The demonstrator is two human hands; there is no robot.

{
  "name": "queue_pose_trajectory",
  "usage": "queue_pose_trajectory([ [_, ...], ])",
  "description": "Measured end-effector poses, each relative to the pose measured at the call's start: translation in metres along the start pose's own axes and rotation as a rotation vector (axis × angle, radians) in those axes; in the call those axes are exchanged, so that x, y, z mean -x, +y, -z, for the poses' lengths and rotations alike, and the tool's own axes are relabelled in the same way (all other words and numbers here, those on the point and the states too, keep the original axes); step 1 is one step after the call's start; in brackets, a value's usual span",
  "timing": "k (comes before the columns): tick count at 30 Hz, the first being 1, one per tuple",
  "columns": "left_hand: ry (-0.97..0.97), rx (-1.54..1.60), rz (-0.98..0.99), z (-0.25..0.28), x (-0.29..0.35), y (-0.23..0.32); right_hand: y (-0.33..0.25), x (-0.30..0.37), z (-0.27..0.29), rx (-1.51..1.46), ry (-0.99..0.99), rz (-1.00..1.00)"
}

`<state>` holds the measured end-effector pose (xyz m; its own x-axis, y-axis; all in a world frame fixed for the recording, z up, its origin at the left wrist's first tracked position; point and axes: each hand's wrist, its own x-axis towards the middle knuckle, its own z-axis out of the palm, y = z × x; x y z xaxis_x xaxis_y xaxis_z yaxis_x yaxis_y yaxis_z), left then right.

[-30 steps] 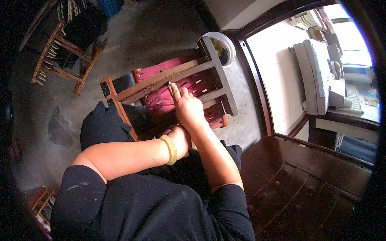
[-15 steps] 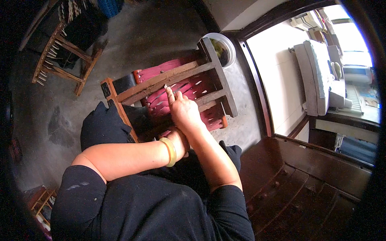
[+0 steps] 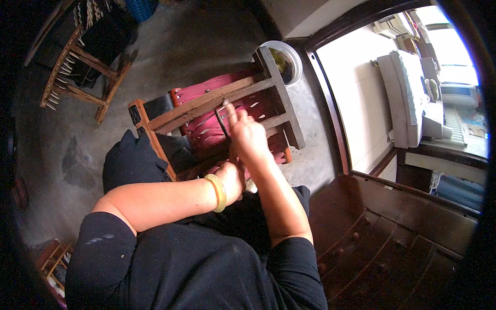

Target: The person uses a screwdriver to tighten screws on a small wooden frame with red woven material. They repeatedly adjust the frame and continue screwing in multiple locations.

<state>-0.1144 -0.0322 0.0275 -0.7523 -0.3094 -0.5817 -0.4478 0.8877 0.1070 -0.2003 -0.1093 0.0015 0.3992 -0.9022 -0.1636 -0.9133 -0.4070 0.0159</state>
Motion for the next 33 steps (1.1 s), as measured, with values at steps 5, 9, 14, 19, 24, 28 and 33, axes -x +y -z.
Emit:
queue_pose_trajectory([
  [5, 0.005, -0.008, -0.013, 0.000, -0.002, 0.004, -0.010, 0.006, -0.003, -0.074, 0.083, 0.152],
  [9, 0.013, -0.175, -0.008, 0.001, -0.002, 0.000, 0.004, -0.002, 0.016, -0.069, 0.058, -0.088],
  [14, 0.066, -0.070, 0.129, 0.005, 0.007, 0.001, 0.011, -0.004, 0.013, 0.027, -0.008, -0.174],
  [19, -0.152, 0.044, -0.066, 0.000, -0.010, 0.003, -0.025, 0.002, 0.002, -0.049, -0.104, 0.059],
  [24, 0.037, 0.059, 0.036, -0.056, -0.042, 0.026, -0.033, 0.007, -0.001, -0.053, 0.018, 0.220],
  [28, -0.105, 0.111, 0.028, -0.025, -0.028, 0.020, -0.024, 0.007, 0.003, -0.109, 0.050, 0.089],
  [33, 0.043, -0.119, 0.027, 0.001, 0.004, 0.005, -0.008, -0.003, 0.008, -0.048, -0.011, -0.201],
])
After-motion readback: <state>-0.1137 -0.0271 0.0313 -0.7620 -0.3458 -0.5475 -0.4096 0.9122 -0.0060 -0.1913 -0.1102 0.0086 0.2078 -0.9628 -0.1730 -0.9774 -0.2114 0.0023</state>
